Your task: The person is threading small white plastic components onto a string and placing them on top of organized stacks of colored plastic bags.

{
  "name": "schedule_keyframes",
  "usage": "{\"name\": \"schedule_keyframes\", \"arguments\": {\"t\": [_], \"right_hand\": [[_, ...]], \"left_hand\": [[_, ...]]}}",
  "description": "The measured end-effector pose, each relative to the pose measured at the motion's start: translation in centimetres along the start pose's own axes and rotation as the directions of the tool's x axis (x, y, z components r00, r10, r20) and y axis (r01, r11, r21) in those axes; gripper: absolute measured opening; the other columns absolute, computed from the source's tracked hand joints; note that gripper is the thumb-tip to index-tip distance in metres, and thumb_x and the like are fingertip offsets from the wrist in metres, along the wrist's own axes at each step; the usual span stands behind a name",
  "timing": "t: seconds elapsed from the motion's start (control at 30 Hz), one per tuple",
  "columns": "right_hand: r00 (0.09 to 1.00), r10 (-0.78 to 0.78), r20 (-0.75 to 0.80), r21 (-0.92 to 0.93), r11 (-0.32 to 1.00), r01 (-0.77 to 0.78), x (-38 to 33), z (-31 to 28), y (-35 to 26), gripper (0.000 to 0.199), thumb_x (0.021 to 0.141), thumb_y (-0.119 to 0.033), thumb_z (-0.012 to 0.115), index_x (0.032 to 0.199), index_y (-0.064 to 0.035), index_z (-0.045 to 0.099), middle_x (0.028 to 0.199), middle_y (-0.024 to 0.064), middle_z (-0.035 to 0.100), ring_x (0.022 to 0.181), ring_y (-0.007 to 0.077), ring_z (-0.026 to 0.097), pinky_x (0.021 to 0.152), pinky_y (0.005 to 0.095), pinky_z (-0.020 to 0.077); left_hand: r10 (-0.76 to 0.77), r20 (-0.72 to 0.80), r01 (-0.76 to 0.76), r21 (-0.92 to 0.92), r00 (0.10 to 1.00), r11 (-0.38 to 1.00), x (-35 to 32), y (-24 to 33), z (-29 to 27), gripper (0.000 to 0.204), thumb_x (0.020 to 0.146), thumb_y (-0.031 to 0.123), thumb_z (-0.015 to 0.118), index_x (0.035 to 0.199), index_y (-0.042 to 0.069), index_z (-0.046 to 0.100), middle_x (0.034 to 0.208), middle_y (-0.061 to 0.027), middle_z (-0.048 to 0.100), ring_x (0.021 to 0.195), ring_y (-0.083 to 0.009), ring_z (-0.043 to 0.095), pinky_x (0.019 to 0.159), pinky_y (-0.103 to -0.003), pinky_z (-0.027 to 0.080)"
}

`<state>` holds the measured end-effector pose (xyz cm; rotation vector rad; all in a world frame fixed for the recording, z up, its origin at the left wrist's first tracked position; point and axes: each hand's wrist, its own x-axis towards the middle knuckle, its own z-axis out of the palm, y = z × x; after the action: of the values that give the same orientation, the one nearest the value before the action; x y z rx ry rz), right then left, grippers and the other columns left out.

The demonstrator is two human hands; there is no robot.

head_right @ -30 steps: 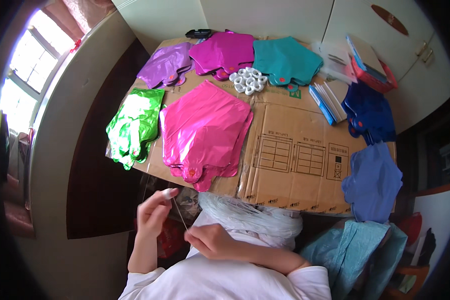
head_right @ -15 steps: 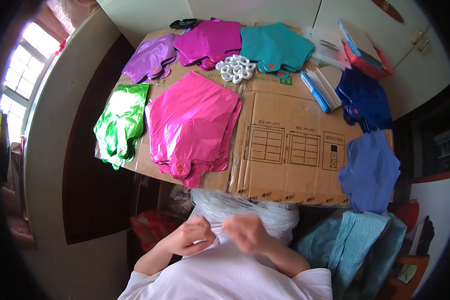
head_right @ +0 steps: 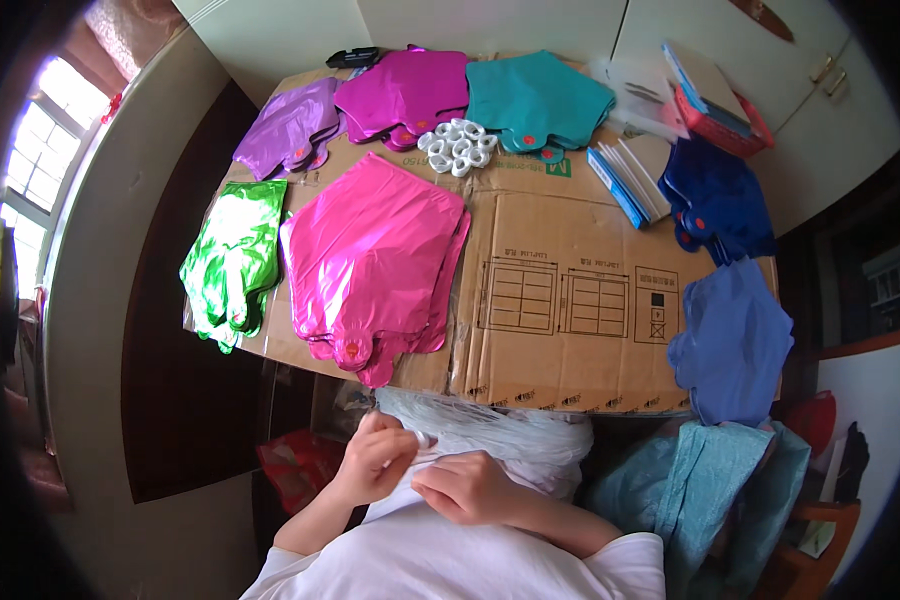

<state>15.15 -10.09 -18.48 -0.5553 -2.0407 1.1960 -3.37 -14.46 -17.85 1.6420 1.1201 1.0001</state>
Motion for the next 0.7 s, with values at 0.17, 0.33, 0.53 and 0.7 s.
{"name": "schedule_keyframes", "arguments": {"t": [0.17,0.33,0.53,0.7], "right_hand": [[0.997,0.066,-0.032,-0.104,0.992,-0.069,0.3,-0.1,1.1,0.009,0.073,-0.006,0.064,0.079,-0.0064,0.058,0.062,0.0064,0.055,0.053,0.0239,0.056,0.049,0.0341,0.0447],[0.994,-0.1,-0.048,0.085,0.991,0.104,0.2,-1.5,-0.7,0.011,0.069,-0.003,0.066,0.076,-0.006,0.059,0.061,0.0071,0.053,0.052,0.0235,0.054,0.045,0.0333,0.0415],[0.981,-0.173,0.092,0.052,0.984,0.169,-0.2,-0.3,-0.3,0.015,0.069,-0.008,0.065,0.082,-0.0071,0.058,0.06,0.0069,0.052,0.052,0.0245,0.054,0.048,0.0347,0.0428],[1.0,0.028,0.004,-0.119,0.993,-0.027,0.1,-0.2,0.8,0.012,0.07,-0.005,0.064,0.08,-0.0074,0.058,0.059,0.0054,0.053,0.05,0.0239,0.055,0.046,0.0342,0.0437]], "left_hand": [[-0.039,-0.101,-0.037,-0.656,0.994,0.754,-0.3,0.6,0.2,0.008,0.075,-0.002,0.054,0.077,-0.004,0.061,0.075,-0.0129,0.059,0.073,-0.0246,0.051,0.07,-0.033,0.04],[0.143,0.291,-0.044,-0.323,0.946,0.945,0.2,-0.1,-1.6,0.019,0.077,-0.001,0.055,0.094,-0.004,0.063,0.085,-0.0096,0.062,0.084,-0.0246,0.051,0.077,-0.036,0.04],[0.02,0.102,-0.006,-0.136,0.995,0.991,0.1,0.7,-1.6,0.013,0.08,0.006,0.056,0.084,-0.004,0.063,0.077,-0.0124,0.062,0.073,-0.025,0.052,0.074,-0.037,0.039],[0.056,0.024,-0.034,-0.548,0.998,0.836,-0.3,0.9,-1.3,0.007,0.076,-0.002,0.054,0.077,-0.002,0.061,0.075,-0.0096,0.06,0.07,-0.0248,0.051,0.068,-0.034,0.041]]}}
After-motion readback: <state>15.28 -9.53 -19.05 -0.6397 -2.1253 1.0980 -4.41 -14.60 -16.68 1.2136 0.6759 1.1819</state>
